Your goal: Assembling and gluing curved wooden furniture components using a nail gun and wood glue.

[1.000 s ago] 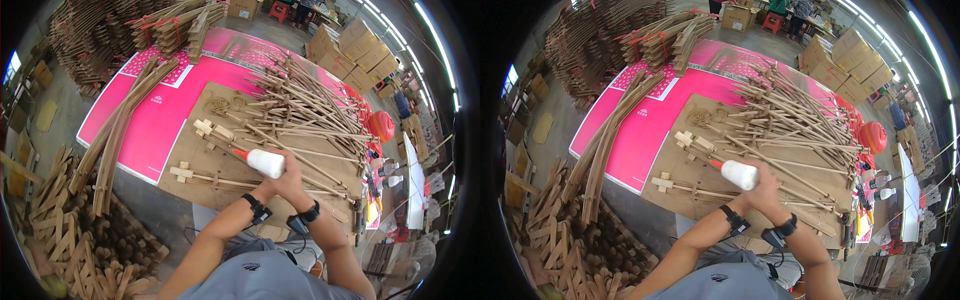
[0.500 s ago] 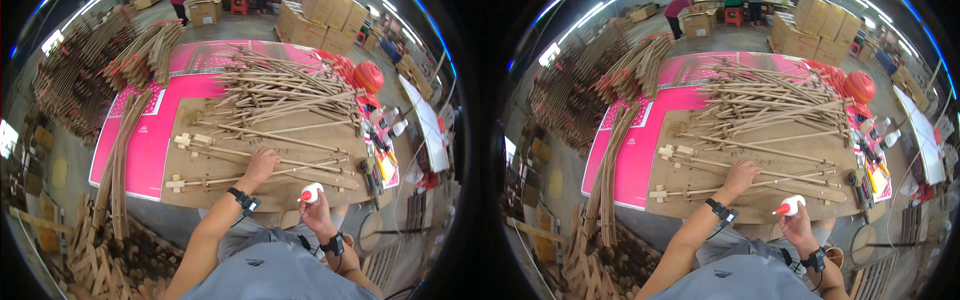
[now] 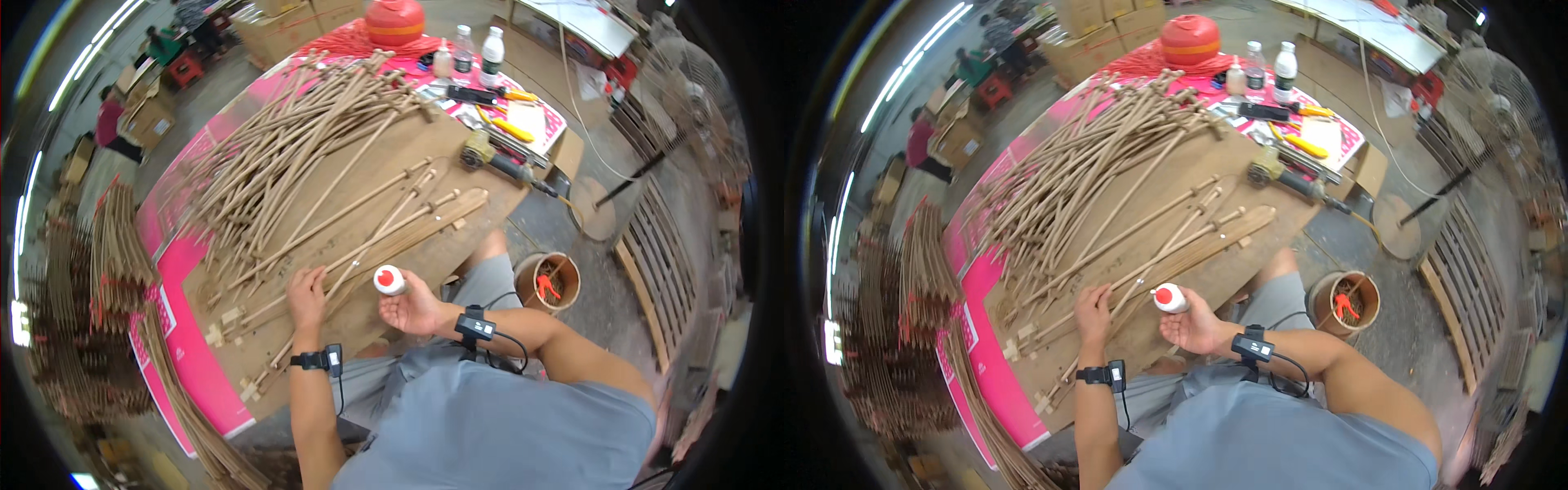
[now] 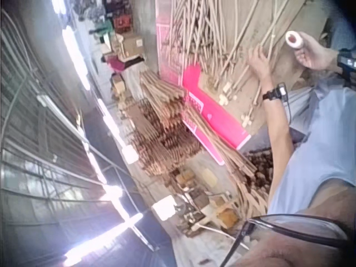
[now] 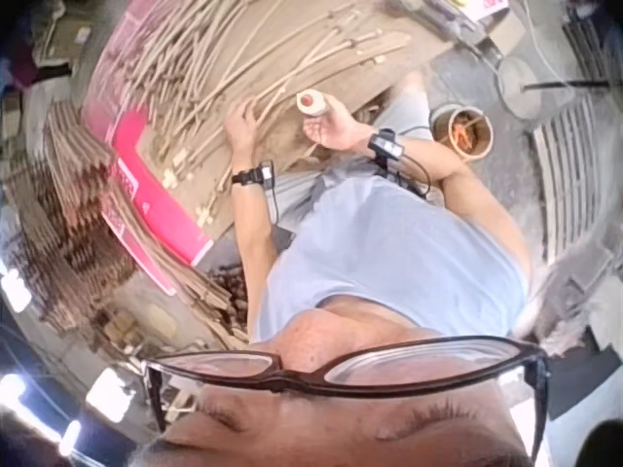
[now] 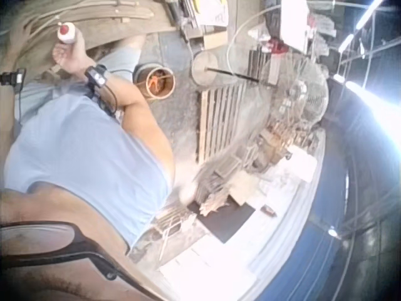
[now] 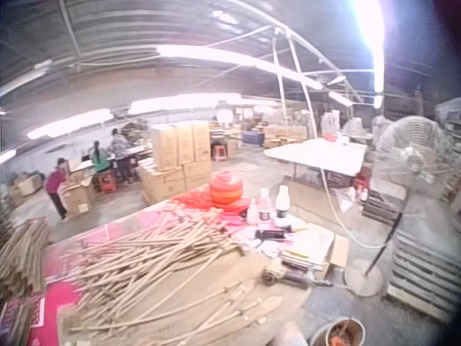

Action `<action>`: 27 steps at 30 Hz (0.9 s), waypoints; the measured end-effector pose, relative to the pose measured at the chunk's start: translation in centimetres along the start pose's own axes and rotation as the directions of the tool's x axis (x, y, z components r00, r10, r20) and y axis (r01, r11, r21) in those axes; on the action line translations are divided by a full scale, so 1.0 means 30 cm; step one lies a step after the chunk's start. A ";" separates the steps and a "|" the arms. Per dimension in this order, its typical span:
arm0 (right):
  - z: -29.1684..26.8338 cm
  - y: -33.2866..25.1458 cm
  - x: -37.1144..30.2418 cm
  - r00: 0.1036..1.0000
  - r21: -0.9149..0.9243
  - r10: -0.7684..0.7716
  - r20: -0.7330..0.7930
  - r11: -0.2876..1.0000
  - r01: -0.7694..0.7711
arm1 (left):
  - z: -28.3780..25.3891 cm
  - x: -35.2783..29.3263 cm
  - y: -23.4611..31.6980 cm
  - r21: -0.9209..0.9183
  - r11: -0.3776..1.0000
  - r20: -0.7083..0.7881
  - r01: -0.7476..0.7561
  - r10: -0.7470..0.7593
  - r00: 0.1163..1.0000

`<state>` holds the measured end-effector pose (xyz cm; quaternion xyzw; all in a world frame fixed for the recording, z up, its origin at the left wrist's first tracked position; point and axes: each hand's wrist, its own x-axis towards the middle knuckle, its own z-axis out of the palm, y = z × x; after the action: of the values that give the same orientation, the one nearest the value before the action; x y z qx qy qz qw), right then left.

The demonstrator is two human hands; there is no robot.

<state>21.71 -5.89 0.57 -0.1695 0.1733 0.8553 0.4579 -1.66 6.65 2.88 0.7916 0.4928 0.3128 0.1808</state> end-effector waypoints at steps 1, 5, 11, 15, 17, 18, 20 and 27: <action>0.000 0.002 -0.004 1.000 -0.019 -0.003 0.001 1.000 0.003 | 0.001 0.001 0.001 -0.002 1.000 -0.005 0.002 -0.002 1.000; -0.023 -0.019 -0.034 0.999 -0.040 0.026 -0.041 0.999 -0.028 | 0.003 0.003 0.016 -0.021 1.000 0.009 0.022 -0.022 1.000; -0.097 -0.131 -0.182 0.991 -0.242 0.082 -0.110 0.964 -0.107 | 0.001 -0.031 -0.005 -0.016 1.000 0.039 0.001 0.000 0.999; -0.139 -0.223 -0.260 0.982 -0.350 -0.084 -0.169 0.936 0.020 | -0.007 -0.035 0.009 0.002 0.999 0.013 -0.048 0.048 0.999; -0.135 -0.259 -0.297 0.970 -0.380 -0.131 -0.206 0.924 0.044 | -0.010 -0.028 0.010 0.019 0.998 0.024 -0.054 0.054 0.998; -0.137 -0.279 -0.318 0.965 -0.393 -0.187 -0.182 0.914 0.103 | -0.005 -0.025 0.008 0.019 0.999 0.019 -0.043 0.042 0.999; -0.112 -0.307 -0.351 0.942 -0.428 -0.282 -0.180 0.885 0.183 | 0.002 -0.024 0.001 -0.007 1.000 0.025 -0.031 0.031 0.999; -0.027 -0.465 -0.415 0.758 -0.767 -0.646 -0.092 0.532 0.360 | -0.003 -0.026 0.014 -0.017 0.999 -0.018 -0.034 0.033 0.999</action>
<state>40.08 -8.01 3.48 -0.5311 -0.1452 0.6318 0.5455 -1.68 5.75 2.95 0.7954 0.4782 0.3270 0.1781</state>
